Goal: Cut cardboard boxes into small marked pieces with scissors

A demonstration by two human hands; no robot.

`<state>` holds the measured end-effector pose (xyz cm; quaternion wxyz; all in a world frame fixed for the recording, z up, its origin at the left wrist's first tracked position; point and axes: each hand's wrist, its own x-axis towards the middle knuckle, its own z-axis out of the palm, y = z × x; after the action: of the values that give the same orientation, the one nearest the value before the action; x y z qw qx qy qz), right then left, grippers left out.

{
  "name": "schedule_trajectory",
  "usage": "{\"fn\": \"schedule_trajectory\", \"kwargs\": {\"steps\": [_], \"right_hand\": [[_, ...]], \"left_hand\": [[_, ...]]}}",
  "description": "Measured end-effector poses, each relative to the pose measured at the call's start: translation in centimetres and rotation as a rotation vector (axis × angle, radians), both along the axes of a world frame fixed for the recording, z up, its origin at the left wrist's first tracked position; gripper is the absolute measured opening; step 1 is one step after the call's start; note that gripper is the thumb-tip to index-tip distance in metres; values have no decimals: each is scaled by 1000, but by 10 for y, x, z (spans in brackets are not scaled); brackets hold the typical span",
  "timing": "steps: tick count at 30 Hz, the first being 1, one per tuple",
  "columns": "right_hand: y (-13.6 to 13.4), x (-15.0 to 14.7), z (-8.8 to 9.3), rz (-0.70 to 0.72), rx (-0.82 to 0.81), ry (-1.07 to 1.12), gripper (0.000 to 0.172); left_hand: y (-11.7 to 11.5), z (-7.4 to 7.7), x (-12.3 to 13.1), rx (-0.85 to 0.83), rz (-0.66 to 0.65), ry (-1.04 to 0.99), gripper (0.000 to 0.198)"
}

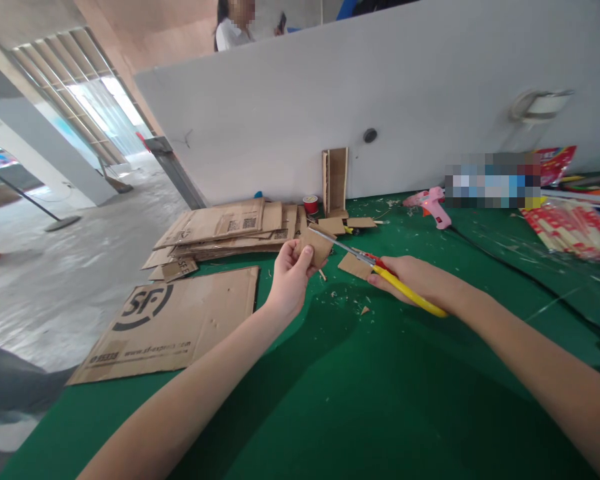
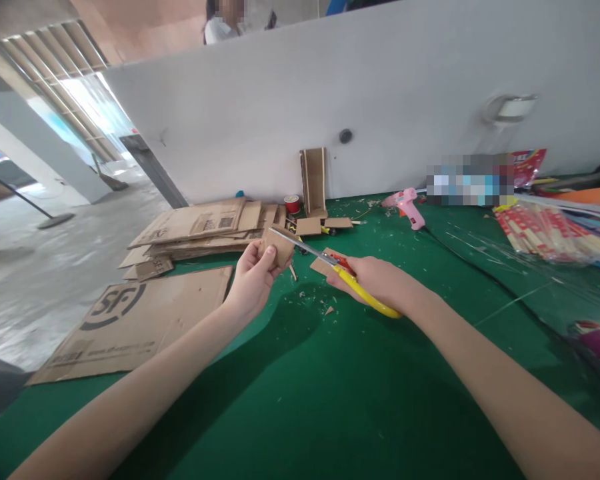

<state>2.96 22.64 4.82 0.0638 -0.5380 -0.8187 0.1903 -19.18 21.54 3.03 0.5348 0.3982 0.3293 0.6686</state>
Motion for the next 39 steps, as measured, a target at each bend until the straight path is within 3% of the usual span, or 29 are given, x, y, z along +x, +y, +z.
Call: {"fn": "schedule_trajectory", "kwargs": {"steps": [15, 22, 32, 39], "right_hand": [[-2, -1, 3, 77, -22, 82, 46], [-5, 3, 11, 223, -69, 160, 51], [-2, 1, 4, 99, -45, 94, 53], [-3, -1, 1, 116, 8, 59, 47]], "left_hand": [[0, 3, -2, 2, 14, 32, 27], [0, 2, -2, 49, 20, 62, 29], [0, 3, -4, 58, 7, 80, 27], [2, 2, -7, 84, 5, 103, 24]]}}
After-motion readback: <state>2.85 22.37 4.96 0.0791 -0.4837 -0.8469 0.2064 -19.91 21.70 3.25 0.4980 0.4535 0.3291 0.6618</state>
